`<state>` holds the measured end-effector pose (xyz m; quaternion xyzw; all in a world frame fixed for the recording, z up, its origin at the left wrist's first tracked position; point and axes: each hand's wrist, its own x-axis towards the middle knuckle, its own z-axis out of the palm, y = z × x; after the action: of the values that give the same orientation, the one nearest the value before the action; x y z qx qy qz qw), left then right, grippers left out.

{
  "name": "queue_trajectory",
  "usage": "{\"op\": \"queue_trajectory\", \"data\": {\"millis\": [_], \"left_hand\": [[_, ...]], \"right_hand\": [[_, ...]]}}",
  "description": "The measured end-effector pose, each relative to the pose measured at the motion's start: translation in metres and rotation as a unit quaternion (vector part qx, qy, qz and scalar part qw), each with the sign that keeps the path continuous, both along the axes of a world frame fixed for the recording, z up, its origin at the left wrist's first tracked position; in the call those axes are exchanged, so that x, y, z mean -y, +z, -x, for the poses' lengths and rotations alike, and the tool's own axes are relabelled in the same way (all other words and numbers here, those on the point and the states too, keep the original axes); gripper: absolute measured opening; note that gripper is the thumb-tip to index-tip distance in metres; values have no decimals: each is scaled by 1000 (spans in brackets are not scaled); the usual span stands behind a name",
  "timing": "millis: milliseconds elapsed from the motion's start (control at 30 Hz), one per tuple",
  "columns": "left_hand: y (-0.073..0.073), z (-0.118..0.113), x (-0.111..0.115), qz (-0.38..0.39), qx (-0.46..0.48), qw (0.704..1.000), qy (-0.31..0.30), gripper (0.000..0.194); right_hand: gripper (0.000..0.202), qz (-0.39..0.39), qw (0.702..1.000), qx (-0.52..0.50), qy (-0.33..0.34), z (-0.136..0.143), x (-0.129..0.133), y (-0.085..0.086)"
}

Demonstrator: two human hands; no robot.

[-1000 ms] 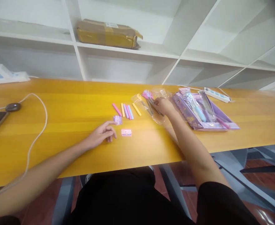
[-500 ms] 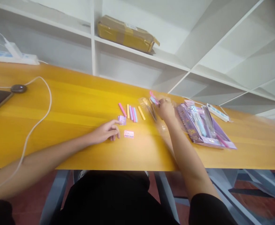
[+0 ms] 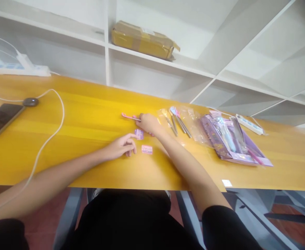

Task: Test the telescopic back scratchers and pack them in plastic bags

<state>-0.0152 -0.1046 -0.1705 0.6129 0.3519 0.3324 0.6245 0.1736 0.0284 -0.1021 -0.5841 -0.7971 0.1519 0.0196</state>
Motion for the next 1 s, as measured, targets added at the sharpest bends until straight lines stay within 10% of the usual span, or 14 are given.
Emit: {"op": "queue_trajectory", "data": {"millis": [267,533,833,1000], "left_hand": [[6,3,0,-68,-33,992,103,33],[13,-13,28,-139,-122,980,71,36],[21,15,17,-92,-160,982,48,63],[25,19,14,-75,-134,987,39,61]], "right_hand": [[17,-19,966,-257,14,-38,30,27],[47,78,858,-497,103,-33,127,-24],[75,123,739,-662,26,-48,92,-31],[86,56,726,-685,-32,-55,78,-27]]}}
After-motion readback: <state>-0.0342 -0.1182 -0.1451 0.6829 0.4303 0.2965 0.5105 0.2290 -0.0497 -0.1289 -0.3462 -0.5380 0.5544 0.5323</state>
